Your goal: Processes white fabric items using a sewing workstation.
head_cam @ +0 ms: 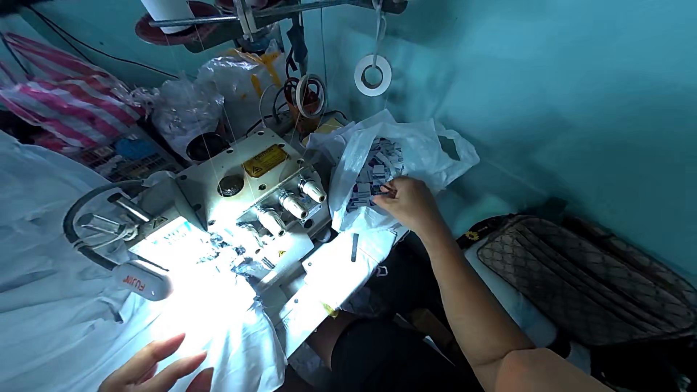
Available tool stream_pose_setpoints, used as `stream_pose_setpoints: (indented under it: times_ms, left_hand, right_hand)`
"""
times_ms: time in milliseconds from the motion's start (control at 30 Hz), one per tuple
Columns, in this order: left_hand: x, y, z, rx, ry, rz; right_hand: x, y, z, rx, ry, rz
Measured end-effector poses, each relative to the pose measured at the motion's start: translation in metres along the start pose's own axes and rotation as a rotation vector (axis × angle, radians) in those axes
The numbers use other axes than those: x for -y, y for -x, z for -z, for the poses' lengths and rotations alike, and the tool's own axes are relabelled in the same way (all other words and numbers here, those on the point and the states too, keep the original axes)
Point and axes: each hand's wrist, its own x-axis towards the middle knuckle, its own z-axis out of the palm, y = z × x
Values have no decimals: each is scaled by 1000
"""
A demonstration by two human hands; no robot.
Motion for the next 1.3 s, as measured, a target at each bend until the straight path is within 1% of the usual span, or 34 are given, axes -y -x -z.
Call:
stream_pose_setpoints:
  times_ms: [67,100,200,233,333,433,467,500,533,600,667,700,733,767,800,833,900,933,967,1033,1100,1133,1167,1200,1233,1300]
  left_hand:
    - [0,0,-3,13,7,1]
    - [0,1,-3,16,12,-1]
    - [-3,4,5,10,41,-3]
    - [-5,5,7,9,47,-1]
    - [-9,8,5,-2,64,2]
    - [-12,14,-4,4,79,-6]
    - [-15,15,-10,11,96,-9]
    - [-17,16,-18,20,130,-11]
    - [-21,18,-28,32,193,3]
    - [-26,23,-54,68,430,90]
    - [-23,28,-78,105,699,217]
    - [-20,31,-86,77,807,306]
    - [-17,34,-91,10,881,419]
    - [-16,35,-93,-81,912,539]
    - [-15,35,-93,-166,914,641]
    - [-14,36,-90,-223,900,707]
    - [-12,43,-87,-319,908,742]
    - [-11,46,-88,-397,920,738]
    - [-10,48,-90,-491,927,726]
    - [-8,49,-95,-651,896,706]
    - [-4,50,-101,-741,858,684]
    - [-3,51,-105,-766,844,667]
    - [-2,53,-108,-779,832,651]
    - [0,54,-111,-783,824,636]
    - [1,55,-113,-782,827,623]
    - [4,58,-113,-773,860,620]
  right_hand:
    - [-1,-2,-9,20,43,-6]
    - [-1,0,-8,-11,30,21]
    - [-4,7,5,-239,-68,217]
    - [-3,6,10,-262,-62,253]
    - [-1,3,21,-259,-67,260]
    - [4,6,23,-327,-253,197]
    - [5,9,22,-342,-322,207]
    - [6,16,21,-361,-382,266]
    - [8,25,18,-380,-420,384]
    - [20,47,7,-371,-479,755]
    - [35,77,-21,-274,-408,1112]
    - [41,91,-38,-226,-365,1257]
    - [45,105,-54,-183,-321,1375]
    - [47,115,-66,-145,-300,1455]
    - [48,122,-75,-121,-292,1494]
    - [47,127,-82,-101,-297,1506]
    - [45,133,-94,-41,-389,1455]
    - [43,136,-99,2,-471,1373]
    - [43,140,-103,69,-569,1235]
    - [48,153,-110,252,-826,825]
    - [58,165,-111,458,-1052,388]
    - [63,168,-112,554,-1136,233]
    - [66,170,-113,607,-1197,133]
    - [70,172,-115,617,-1237,77]
    - [73,173,-117,600,-1257,51]
    - [75,171,-119,554,-1232,100]
